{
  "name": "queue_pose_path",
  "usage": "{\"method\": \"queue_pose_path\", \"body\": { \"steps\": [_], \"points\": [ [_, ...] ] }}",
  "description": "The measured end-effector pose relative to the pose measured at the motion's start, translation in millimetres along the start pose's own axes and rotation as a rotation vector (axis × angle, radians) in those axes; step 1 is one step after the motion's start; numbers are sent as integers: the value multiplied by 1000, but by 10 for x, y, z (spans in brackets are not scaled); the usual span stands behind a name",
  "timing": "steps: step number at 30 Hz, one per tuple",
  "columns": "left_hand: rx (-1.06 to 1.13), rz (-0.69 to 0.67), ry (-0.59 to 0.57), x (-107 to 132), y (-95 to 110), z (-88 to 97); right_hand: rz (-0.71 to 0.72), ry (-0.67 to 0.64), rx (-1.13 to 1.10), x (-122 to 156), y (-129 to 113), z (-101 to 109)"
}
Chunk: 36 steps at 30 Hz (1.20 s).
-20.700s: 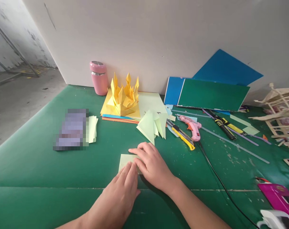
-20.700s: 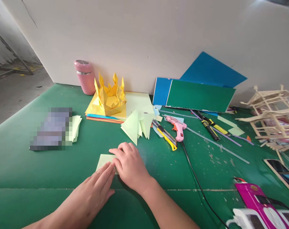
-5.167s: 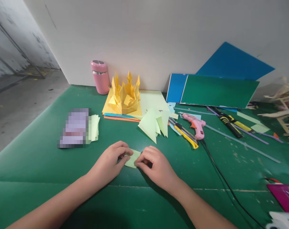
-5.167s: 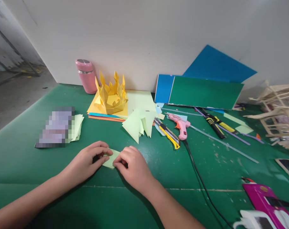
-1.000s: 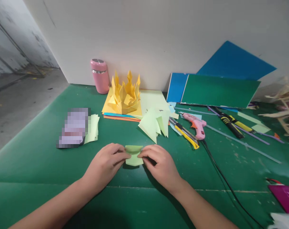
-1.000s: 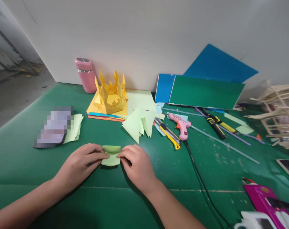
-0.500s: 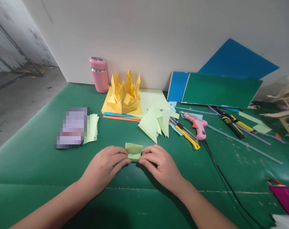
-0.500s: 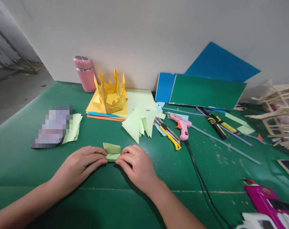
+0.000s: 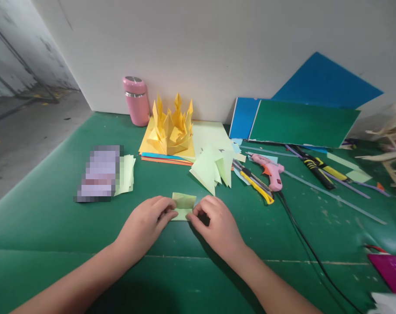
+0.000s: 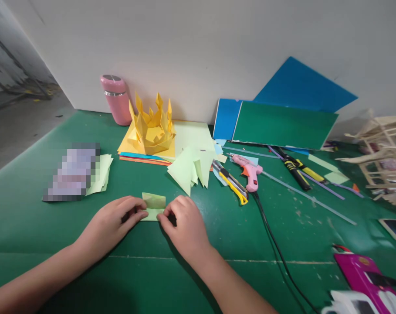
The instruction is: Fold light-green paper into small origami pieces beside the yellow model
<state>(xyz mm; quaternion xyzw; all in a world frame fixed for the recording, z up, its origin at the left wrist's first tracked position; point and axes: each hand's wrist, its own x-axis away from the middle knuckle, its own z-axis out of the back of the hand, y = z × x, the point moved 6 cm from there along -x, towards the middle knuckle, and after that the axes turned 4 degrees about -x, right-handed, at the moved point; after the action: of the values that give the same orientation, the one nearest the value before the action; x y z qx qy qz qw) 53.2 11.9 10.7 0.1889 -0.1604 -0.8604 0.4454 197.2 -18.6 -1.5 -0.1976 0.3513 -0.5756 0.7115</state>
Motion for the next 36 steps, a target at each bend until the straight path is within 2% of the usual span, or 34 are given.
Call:
{"method": "queue_pose_path", "body": {
  "steps": [14,22,26,29,33,34,36],
  "points": [
    [-101,19,18,-28,20,11,-48,-8,16,-8,10,-2],
    [-129,10,2,-22,22,12,61,6,-80,59,-37,55],
    [-167,-18,-13,-24,19,-12,170,-6,5,98,-80,36],
    [-152,-41,-21,-25,6,-15,190,-7,49,103,-85,25],
    [-99,-127,52,27,54,68,198,-9,77,101,-96,22],
    [-88,-182,83,59,99,97,200,-12,87,101,-98,20],
    [-108,-346,73,143,237,95,201,-15,106,100,-97,14]
  ]
}}
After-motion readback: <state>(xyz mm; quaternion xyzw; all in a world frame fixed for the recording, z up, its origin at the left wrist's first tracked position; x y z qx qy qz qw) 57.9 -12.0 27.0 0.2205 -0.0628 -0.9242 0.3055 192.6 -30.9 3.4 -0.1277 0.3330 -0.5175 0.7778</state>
